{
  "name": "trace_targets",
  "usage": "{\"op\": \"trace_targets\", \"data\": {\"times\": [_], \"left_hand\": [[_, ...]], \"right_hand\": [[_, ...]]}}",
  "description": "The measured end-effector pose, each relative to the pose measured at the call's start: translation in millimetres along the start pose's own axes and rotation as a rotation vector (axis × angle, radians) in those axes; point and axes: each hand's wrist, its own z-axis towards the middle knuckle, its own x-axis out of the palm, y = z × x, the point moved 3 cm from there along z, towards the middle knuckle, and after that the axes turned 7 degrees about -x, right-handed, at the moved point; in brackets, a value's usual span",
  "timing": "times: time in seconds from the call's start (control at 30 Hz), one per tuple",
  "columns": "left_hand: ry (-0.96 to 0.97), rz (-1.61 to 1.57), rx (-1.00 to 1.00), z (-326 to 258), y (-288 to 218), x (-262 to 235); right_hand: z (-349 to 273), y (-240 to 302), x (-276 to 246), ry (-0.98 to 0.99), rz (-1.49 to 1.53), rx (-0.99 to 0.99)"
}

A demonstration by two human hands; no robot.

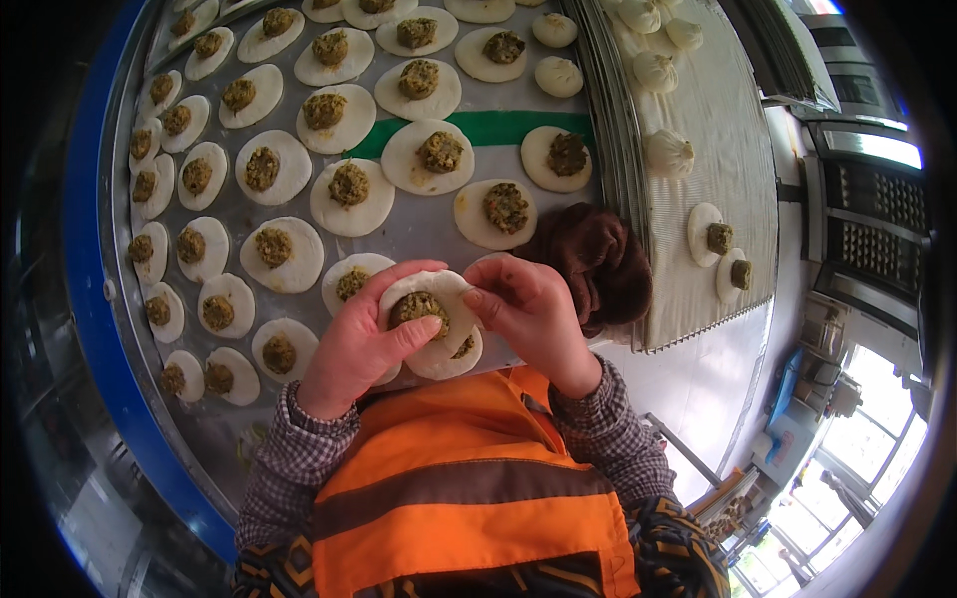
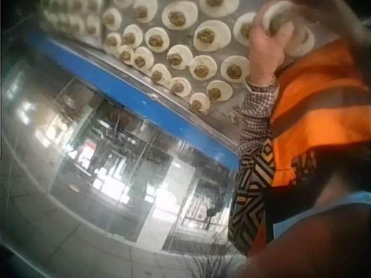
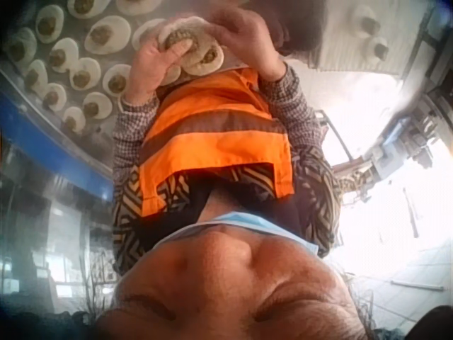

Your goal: The person repeatedly picks flat dough circles with filling from a conveyor, pleats and seals them into dumplings by hand, and places the finished dumplings onto a tray. The process continues in a steady loop with no tools used.

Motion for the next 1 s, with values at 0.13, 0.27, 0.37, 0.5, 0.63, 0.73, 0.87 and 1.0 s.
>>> {"op": "trace_targets", "data": {"times": [0.13,0.27,0.37,0.5,0.63,0.73,0.87,1.0], "left_hand": [[-0.03,0.068,-0.041,5.2,0.7,-1.5],[0.078,0.134,-0.063,7.6,0.4,1.7],[0.083,0.153,-0.056,7.7,-0.6,2.3],[0.012,0.326,-0.003,8.4,-0.8,2.2],[0.018,0.496,0.038,8.9,-1.4,2.2],[0.052,0.647,-0.021,9.3,-2.5,0.4],[0.164,0.845,0.007,13.2,-6.9,0.5],[0.166,0.477,-0.017,13.0,-10.8,-1.4]], "right_hand": [[0.0,8.5,0.3,-0.027,-0.366,-0.351],[-3.8,-0.5,-0.1,0.095,0.038,0.063],[-5.7,3.6,-1.3,0.08,-0.242,-0.041],[-5.9,9.0,1.7,0.058,-0.342,-0.233],[-6.1,9.0,4.6,0.105,-0.299,-0.162],[-8.4,15.1,8.6,0.147,-0.403,-0.307],[-10.3,13.5,7.8,0.129,-0.192,-0.253],[-14.3,18.1,4.0,0.113,-0.423,-0.436]]}}
